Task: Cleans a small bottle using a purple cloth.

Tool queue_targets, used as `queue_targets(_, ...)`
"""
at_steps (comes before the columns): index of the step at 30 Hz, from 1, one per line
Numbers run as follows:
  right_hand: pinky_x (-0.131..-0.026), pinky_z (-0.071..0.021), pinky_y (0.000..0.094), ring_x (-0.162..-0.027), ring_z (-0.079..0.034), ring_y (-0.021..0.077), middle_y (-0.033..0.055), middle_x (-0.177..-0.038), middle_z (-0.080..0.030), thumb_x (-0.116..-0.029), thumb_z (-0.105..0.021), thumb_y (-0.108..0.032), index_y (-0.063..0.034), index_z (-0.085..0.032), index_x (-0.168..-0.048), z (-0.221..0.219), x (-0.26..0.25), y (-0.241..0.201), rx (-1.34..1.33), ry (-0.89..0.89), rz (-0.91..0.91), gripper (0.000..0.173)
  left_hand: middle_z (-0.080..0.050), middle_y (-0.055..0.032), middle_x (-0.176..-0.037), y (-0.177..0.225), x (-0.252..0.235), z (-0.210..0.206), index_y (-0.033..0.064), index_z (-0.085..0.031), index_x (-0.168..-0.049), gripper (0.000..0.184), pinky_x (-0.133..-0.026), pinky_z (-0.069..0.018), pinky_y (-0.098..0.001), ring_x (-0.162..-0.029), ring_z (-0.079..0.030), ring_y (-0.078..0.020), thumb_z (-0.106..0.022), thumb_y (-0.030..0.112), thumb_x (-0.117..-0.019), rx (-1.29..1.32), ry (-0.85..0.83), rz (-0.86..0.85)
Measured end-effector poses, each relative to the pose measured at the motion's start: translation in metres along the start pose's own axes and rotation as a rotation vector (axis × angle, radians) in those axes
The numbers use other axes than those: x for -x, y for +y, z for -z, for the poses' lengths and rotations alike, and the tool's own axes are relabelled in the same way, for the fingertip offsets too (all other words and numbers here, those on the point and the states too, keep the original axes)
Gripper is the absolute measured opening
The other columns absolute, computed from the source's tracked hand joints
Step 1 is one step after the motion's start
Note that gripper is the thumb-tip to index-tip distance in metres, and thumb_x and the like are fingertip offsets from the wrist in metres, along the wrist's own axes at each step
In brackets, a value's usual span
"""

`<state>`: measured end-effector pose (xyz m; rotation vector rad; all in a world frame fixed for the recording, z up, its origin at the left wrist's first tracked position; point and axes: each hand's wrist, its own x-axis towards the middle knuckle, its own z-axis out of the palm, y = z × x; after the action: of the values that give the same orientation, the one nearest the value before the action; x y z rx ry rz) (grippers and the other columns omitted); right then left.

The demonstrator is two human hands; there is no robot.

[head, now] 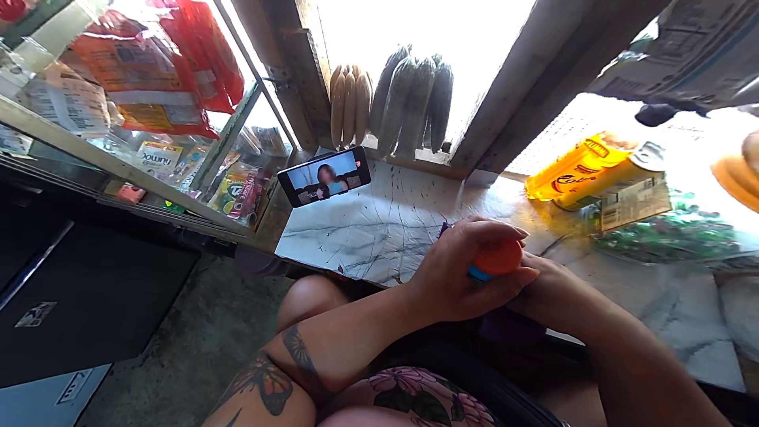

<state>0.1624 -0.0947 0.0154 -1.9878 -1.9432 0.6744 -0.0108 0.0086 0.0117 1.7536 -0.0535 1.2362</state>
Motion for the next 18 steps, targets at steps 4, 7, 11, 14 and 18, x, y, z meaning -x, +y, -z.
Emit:
queue_targets(4, -0.088, -0.0514, 0.0639, -0.109, -0.067, 0.0421, 0.0233, -0.118, -0.067, -0.0812, -0.078, -0.034, 0.0011, -0.060, -0.128, -0.007, -0.002, -0.007, 0.068, 0.016, -0.059, 0.061, -0.064, -0.0150, -0.106, -0.001, -0.001, 0.001, -0.0010, -0.053, -0.121, 0.032, -0.089, -0.0557, -0.0345, -0.100, -0.064, -0.0179, -0.066, 0.013, -0.0951, 0.006, 0.012, -0.010)
queue_targets(7, -0.088, -0.0514, 0.0640, -0.111, -0.066, 0.0421, 0.0229, -0.121, -0.066, -0.0802, -0.079, -0.039, 0.0011, -0.060, -0.129, -0.013, -0.004, -0.008, 0.090, 0.044, -0.086, 0.066, -0.064, -0.0140, -0.106, -0.002, -0.002, 0.001, -0.0004, -0.053, -0.122, 0.032, -0.089, -0.0556, -0.0339, -0.099, -0.064, -0.0167, -0.066, 0.011, -0.0948, 0.014, 0.027, -0.006)
queue_targets(11, -0.084, -0.0524, 0.0649, -0.106, -0.068, 0.0428, 0.0233, -0.116, -0.068, -0.0774, -0.079, -0.044, 0.0024, -0.061, -0.127, -0.018, -0.006, -0.010, 0.109, 0.106, -0.079, 0.071, -0.064, -0.0142, -0.106, -0.001, -0.003, 0.002, -0.0016, -0.053, -0.121, 0.032, -0.090, -0.0557, -0.0337, -0.100, -0.064, -0.0166, -0.065, 0.010, -0.0943, 0.020, 0.045, 0.011)
queue_targets(14, -0.078, -0.0531, 0.0653, -0.100, -0.070, 0.0431, 0.0226, -0.109, -0.070, -0.0745, -0.079, -0.047, 0.0022, -0.064, -0.121, -0.021, -0.007, -0.011, 0.125, 0.163, -0.051, 0.070, -0.064, -0.0145, -0.106, -0.002, -0.004, 0.003, -0.0020, -0.052, -0.122, 0.032, -0.088, -0.0555, -0.0325, -0.098, -0.064, -0.0160, -0.064, 0.010, -0.0944, 0.027, 0.062, 0.016)
queue_targets(18, -0.072, -0.0532, 0.0649, -0.092, -0.071, 0.0448, 0.0240, -0.100, -0.071, -0.0729, -0.077, -0.052, 0.0049, -0.066, -0.114, -0.025, -0.008, -0.010, 0.141, 0.235, -0.008, 0.071, -0.064, -0.0146, -0.106, -0.002, -0.005, 0.004, -0.0031, -0.051, -0.123, 0.033, -0.086, -0.0563, -0.0313, -0.096, -0.065, -0.0150, -0.064, 0.006, -0.0935, 0.022, 0.099, 0.042)
